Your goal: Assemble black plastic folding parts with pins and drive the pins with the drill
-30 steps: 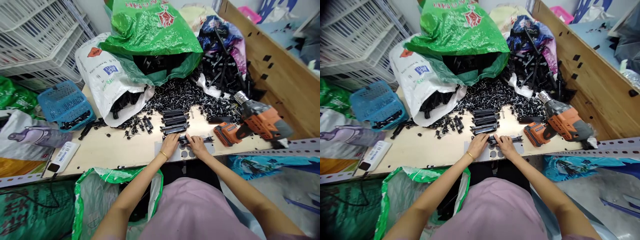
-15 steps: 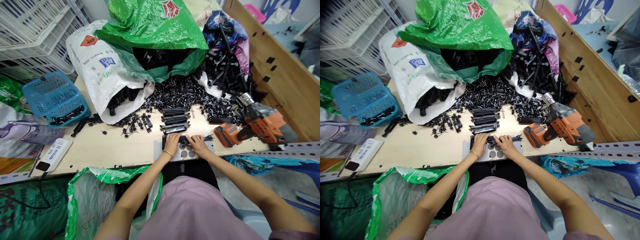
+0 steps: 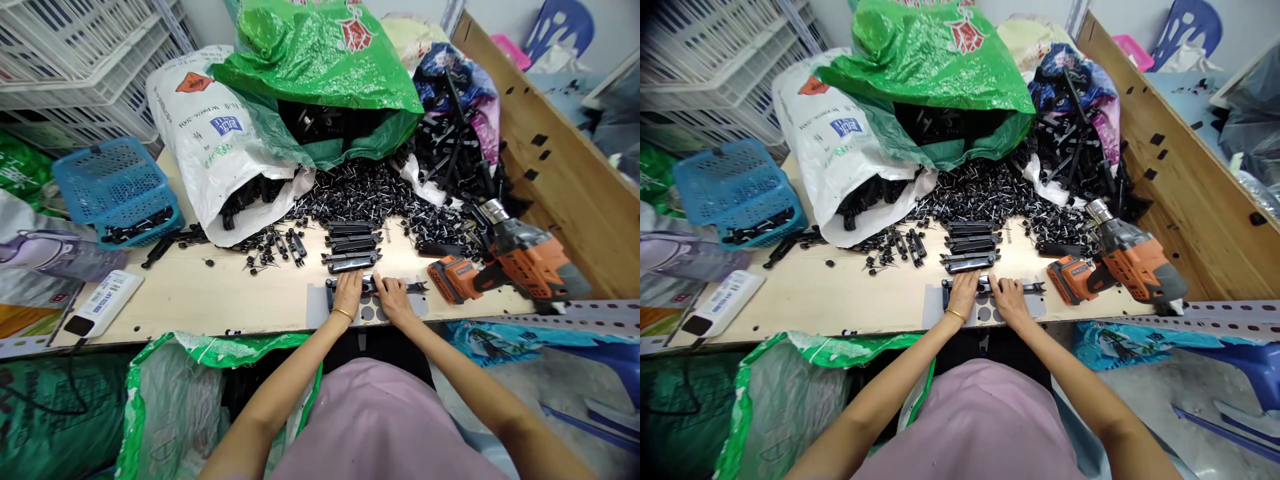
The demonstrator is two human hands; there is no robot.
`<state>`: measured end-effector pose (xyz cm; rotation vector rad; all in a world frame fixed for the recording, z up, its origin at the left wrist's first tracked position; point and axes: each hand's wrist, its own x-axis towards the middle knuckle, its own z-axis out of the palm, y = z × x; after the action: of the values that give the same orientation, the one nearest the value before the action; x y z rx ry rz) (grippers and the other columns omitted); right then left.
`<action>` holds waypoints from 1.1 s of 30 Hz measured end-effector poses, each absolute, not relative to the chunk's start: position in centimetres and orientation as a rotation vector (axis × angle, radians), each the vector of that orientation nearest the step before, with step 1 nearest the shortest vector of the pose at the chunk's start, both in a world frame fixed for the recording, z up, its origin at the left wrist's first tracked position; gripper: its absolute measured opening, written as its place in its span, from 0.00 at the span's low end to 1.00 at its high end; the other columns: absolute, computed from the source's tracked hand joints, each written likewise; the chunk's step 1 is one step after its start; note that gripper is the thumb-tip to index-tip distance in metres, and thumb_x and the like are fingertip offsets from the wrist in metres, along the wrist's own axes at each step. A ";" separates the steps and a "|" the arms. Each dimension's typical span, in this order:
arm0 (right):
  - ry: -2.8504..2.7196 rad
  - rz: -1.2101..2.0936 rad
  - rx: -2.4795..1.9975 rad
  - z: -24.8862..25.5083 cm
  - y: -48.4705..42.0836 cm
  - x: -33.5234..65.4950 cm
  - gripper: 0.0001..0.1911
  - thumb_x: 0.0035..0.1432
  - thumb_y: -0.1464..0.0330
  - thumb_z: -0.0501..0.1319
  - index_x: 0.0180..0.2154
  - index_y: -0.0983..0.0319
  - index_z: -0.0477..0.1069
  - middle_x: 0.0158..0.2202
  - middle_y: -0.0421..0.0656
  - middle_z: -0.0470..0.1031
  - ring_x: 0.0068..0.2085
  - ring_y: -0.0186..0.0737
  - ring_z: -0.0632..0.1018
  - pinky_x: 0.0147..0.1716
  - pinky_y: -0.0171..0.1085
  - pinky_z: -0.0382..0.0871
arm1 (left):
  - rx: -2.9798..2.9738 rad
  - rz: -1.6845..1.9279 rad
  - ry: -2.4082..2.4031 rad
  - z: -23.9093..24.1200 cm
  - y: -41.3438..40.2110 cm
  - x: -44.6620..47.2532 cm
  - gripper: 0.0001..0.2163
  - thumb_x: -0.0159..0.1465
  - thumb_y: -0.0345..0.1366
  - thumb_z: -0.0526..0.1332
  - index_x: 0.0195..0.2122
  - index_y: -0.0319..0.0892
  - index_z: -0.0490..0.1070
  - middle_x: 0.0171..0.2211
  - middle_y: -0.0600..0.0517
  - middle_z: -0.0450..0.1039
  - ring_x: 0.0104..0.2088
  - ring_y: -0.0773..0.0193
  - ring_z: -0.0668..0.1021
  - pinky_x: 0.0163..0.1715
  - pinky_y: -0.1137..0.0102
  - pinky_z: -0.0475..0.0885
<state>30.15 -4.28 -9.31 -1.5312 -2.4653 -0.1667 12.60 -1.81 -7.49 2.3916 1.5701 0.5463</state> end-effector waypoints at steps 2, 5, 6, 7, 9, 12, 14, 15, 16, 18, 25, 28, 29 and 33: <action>-2.513 -0.113 -1.465 -9.2 -4.0 30.5 0.29 0.63 0.69 0.50 0.63 0.68 0.47 0.40 0.52 0.68 0.40 0.47 0.66 0.42 0.48 0.57 | 2.395 0.543 1.529 -7.5 -1.9 12.4 0.16 0.65 0.25 0.50 0.52 0.38 0.65 0.44 0.42 0.72 0.46 0.55 0.73 0.48 0.57 0.66; -2.635 -0.005 -1.273 -8.9 -2.7 31.8 0.28 0.63 0.71 0.51 0.63 0.67 0.49 0.40 0.51 0.69 0.41 0.47 0.67 0.43 0.47 0.58 | 2.401 0.524 1.450 -7.4 -1.4 11.9 0.15 0.64 0.25 0.51 0.51 0.41 0.66 0.45 0.44 0.73 0.47 0.56 0.73 0.48 0.59 0.67; -2.664 0.027 -1.221 -8.7 -2.2 32.2 0.28 0.63 0.71 0.51 0.63 0.67 0.49 0.40 0.50 0.69 0.41 0.46 0.67 0.43 0.46 0.58 | 2.398 0.516 1.436 -7.3 -1.2 11.7 0.15 0.64 0.25 0.52 0.50 0.41 0.67 0.45 0.45 0.73 0.47 0.57 0.73 0.48 0.59 0.67; -2.684 0.057 -1.186 -8.5 -1.8 32.5 0.28 0.62 0.71 0.52 0.62 0.66 0.50 0.39 0.50 0.69 0.41 0.45 0.67 0.44 0.46 0.59 | 2.393 0.509 1.429 -7.1 -0.9 11.6 0.15 0.64 0.25 0.52 0.50 0.41 0.67 0.44 0.45 0.73 0.46 0.57 0.74 0.47 0.59 0.68; -2.686 0.103 -1.157 -7.6 -1.4 33.0 0.27 0.62 0.70 0.53 0.62 0.66 0.51 0.39 0.49 0.68 0.42 0.45 0.68 0.45 0.46 0.59 | 2.376 0.495 1.432 -6.5 -0.5 11.3 0.13 0.63 0.24 0.53 0.47 0.41 0.68 0.41 0.45 0.74 0.43 0.57 0.75 0.45 0.60 0.69; -2.474 0.137 -1.223 -5.1 -1.8 33.1 0.25 0.61 0.67 0.55 0.59 0.61 0.56 0.45 0.51 0.67 0.47 0.46 0.68 0.48 0.48 0.59 | 2.324 0.506 1.477 -4.6 -0.8 10.6 0.13 0.62 0.25 0.55 0.47 0.41 0.68 0.38 0.46 0.75 0.39 0.57 0.77 0.41 0.62 0.72; -2.069 0.191 -1.396 -3.1 -2.5 32.6 0.26 0.59 0.64 0.58 0.58 0.61 0.58 0.49 0.53 0.66 0.50 0.48 0.67 0.49 0.50 0.59 | 2.206 0.598 1.535 -2.9 -1.8 10.1 0.14 0.62 0.27 0.56 0.49 0.43 0.67 0.40 0.47 0.75 0.40 0.58 0.77 0.40 0.63 0.73; -1.823 0.285 -1.472 -2.3 -2.9 32.1 0.26 0.59 0.62 0.58 0.57 0.61 0.58 0.49 0.53 0.65 0.51 0.49 0.68 0.49 0.50 0.61 | 2.128 0.658 1.564 -2.0 -2.6 10.0 0.15 0.62 0.29 0.56 0.50 0.43 0.67 0.42 0.47 0.75 0.40 0.57 0.78 0.41 0.63 0.73; -1.586 0.438 -1.508 -1.5 -3.1 31.4 0.26 0.58 0.60 0.58 0.56 0.61 0.58 0.49 0.53 0.66 0.50 0.48 0.69 0.47 0.48 0.64 | 2.048 0.718 1.586 -1.1 -3.4 10.1 0.15 0.63 0.30 0.57 0.51 0.44 0.66 0.43 0.47 0.75 0.41 0.57 0.78 0.41 0.63 0.73; -1.203 0.859 -1.452 -0.4 -3.4 29.5 0.23 0.59 0.57 0.54 0.53 0.61 0.62 0.44 0.50 0.70 0.44 0.44 0.73 0.40 0.42 0.69 | 1.910 0.791 1.572 0.5 -5.1 10.5 0.15 0.63 0.34 0.57 0.51 0.44 0.67 0.43 0.46 0.75 0.42 0.55 0.77 0.43 0.61 0.73; -0.783 1.471 -1.162 2.6 -3.9 24.4 0.21 0.59 0.52 0.53 0.26 0.61 0.67 0.23 0.39 0.71 0.21 0.32 0.70 0.20 0.32 0.65 | 0.993 0.636 0.916 3.1 -8.5 11.5 0.28 0.62 0.58 0.47 0.49 0.40 0.66 0.34 0.45 0.75 0.31 0.59 0.78 0.32 0.65 0.73; -0.974 1.532 -1.192 4.0 -5.2 24.1 0.18 0.58 0.54 0.55 0.31 0.61 0.69 0.24 0.39 0.71 0.17 0.30 0.67 0.14 0.31 0.59 | 0.794 0.651 0.903 3.0 -8.9 11.0 0.38 0.59 0.65 0.38 0.42 0.35 0.70 0.22 0.47 0.72 0.22 0.64 0.74 0.22 0.71 0.68; -1.033 1.496 -1.228 4.3 -5.7 24.0 0.16 0.58 0.54 0.56 0.32 0.61 0.70 0.25 0.40 0.72 0.18 0.31 0.68 0.14 0.32 0.60 | 0.797 0.675 0.951 2.9 -9.0 10.9 0.37 0.59 0.65 0.40 0.41 0.34 0.71 0.20 0.49 0.70 0.20 0.66 0.73 0.21 0.72 0.67; -1.071 1.188 -1.316 4.6 -7.3 22.7 0.13 0.59 0.58 0.55 0.32 0.60 0.69 0.29 0.43 0.73 0.29 0.38 0.73 0.25 0.36 0.67 | 0.797 0.717 1.053 2.4 -9.3 10.6 0.37 0.57 0.67 0.43 0.48 0.38 0.69 0.20 0.51 0.70 0.20 0.66 0.72 0.22 0.71 0.66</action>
<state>22.67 -7.28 4.61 -1.3164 -1.0713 1.1884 10.61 -9.35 2.37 0.7967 1.0527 0.7166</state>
